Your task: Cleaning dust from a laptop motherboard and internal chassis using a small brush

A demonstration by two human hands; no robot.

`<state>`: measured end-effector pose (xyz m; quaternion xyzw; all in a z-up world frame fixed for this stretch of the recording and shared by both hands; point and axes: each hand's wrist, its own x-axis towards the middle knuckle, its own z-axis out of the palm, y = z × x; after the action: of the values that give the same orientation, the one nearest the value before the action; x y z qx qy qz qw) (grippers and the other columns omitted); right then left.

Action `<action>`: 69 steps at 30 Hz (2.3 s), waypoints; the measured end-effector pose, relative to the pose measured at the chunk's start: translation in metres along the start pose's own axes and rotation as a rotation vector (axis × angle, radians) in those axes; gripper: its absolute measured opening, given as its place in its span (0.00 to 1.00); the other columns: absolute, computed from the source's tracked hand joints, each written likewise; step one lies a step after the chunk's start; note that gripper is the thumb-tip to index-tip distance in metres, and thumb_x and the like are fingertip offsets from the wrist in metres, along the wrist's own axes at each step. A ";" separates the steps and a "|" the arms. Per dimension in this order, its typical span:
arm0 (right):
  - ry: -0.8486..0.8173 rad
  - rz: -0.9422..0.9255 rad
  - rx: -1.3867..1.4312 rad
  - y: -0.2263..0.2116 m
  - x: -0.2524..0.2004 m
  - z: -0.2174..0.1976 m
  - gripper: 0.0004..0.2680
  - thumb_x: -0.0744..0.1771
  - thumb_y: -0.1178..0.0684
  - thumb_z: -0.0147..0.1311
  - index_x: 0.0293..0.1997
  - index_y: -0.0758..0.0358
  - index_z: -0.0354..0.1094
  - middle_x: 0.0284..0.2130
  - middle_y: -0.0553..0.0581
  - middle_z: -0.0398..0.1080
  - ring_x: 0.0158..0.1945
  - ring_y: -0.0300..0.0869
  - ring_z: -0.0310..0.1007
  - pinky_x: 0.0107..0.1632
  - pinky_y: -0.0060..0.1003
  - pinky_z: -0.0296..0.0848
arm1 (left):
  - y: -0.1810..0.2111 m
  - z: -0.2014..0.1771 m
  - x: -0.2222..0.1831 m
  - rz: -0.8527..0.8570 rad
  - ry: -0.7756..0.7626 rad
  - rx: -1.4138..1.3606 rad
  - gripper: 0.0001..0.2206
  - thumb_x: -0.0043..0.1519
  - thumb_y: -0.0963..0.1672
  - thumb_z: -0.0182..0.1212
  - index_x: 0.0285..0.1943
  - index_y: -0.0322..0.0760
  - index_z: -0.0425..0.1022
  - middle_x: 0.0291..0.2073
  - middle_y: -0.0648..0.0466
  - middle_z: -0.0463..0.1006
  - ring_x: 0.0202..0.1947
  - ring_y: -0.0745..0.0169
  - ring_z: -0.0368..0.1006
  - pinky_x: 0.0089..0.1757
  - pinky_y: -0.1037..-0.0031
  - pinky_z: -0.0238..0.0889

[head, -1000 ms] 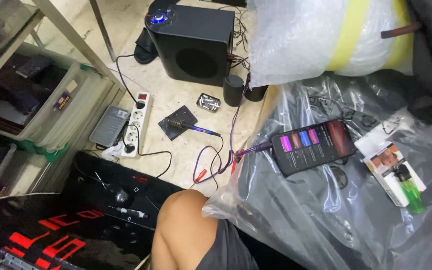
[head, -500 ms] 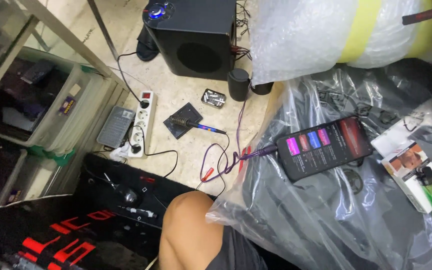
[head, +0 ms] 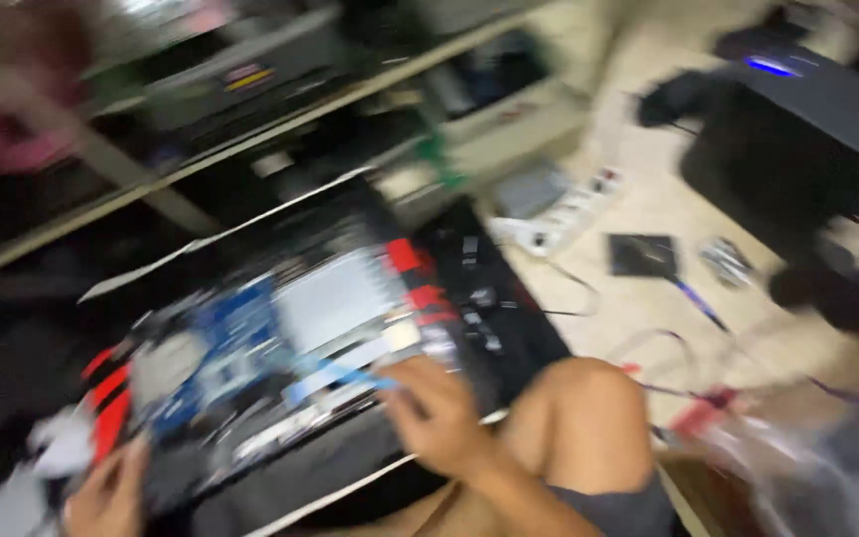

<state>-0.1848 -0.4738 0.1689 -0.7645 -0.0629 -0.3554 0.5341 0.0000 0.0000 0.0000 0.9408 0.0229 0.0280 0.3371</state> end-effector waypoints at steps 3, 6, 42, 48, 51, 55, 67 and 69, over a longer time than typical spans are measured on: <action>0.009 0.049 -0.116 -0.010 0.005 0.009 0.09 0.63 0.66 0.57 0.46 0.68 0.74 0.40 0.57 0.76 0.38 0.46 0.76 0.44 0.34 0.74 | 0.119 -0.020 -0.040 -0.130 0.067 -0.095 0.19 0.69 0.48 0.59 0.57 0.25 0.81 0.37 0.40 0.83 0.36 0.49 0.74 0.39 0.66 0.65; -0.042 0.022 -0.275 -0.023 0.014 0.020 0.09 0.63 0.65 0.57 0.47 0.68 0.74 0.41 0.57 0.76 0.40 0.46 0.76 0.46 0.34 0.74 | 0.163 -0.037 -0.054 -0.158 0.052 -0.223 0.17 0.66 0.48 0.59 0.53 0.27 0.82 0.33 0.46 0.82 0.32 0.58 0.72 0.36 0.72 0.64; -0.647 -0.108 -0.663 -0.043 0.057 0.147 0.12 0.62 0.61 0.58 0.47 0.53 0.80 0.39 0.51 0.73 0.31 0.41 0.70 0.37 0.35 0.70 | 0.184 -0.061 -0.066 -0.131 -0.062 -0.544 0.14 0.60 0.44 0.60 0.53 0.37 0.83 0.19 0.55 0.78 0.16 0.68 0.63 0.21 0.76 0.57; -0.670 -0.141 -0.678 -0.039 0.061 0.161 0.12 0.63 0.59 0.58 0.49 0.50 0.80 0.42 0.50 0.72 0.34 0.42 0.70 0.37 0.36 0.70 | 0.184 -0.060 -0.065 -0.118 -0.073 -0.533 0.15 0.60 0.44 0.59 0.55 0.35 0.81 0.22 0.53 0.81 0.17 0.67 0.67 0.23 0.75 0.61; -0.701 -0.070 -0.720 -0.043 0.072 0.155 0.10 0.64 0.57 0.58 0.47 0.48 0.82 0.41 0.48 0.73 0.32 0.41 0.70 0.37 0.35 0.71 | 0.185 -0.068 -0.066 -0.135 -0.091 -0.560 0.16 0.60 0.43 0.59 0.56 0.35 0.81 0.23 0.53 0.82 0.17 0.69 0.65 0.22 0.77 0.60; -0.684 -0.169 -0.716 -0.038 0.068 0.168 0.10 0.65 0.57 0.58 0.48 0.49 0.81 0.40 0.47 0.72 0.30 0.40 0.68 0.35 0.34 0.70 | 0.182 -0.061 -0.066 -0.117 -0.048 -0.569 0.15 0.60 0.42 0.60 0.55 0.37 0.82 0.17 0.56 0.76 0.13 0.71 0.59 0.19 0.77 0.54; -0.661 -0.184 -0.719 -0.028 0.077 0.184 0.10 0.65 0.57 0.58 0.48 0.50 0.81 0.41 0.51 0.72 0.32 0.44 0.69 0.40 0.38 0.71 | 0.183 -0.059 -0.066 -0.127 -0.031 -0.547 0.15 0.59 0.43 0.61 0.54 0.36 0.83 0.17 0.56 0.76 0.13 0.70 0.60 0.19 0.77 0.55; -0.659 -0.204 -0.718 -0.022 0.083 0.176 0.10 0.65 0.57 0.58 0.48 0.49 0.81 0.41 0.50 0.73 0.30 0.41 0.69 0.37 0.36 0.71 | 0.184 -0.059 -0.066 -0.120 -0.027 -0.544 0.15 0.59 0.43 0.61 0.53 0.37 0.83 0.17 0.56 0.77 0.13 0.71 0.60 0.19 0.77 0.56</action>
<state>-0.0500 -0.3366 0.2059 -0.9618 -0.1766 -0.1444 0.1514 -0.0654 -0.1085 0.1595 0.8129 0.0658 0.0007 0.5787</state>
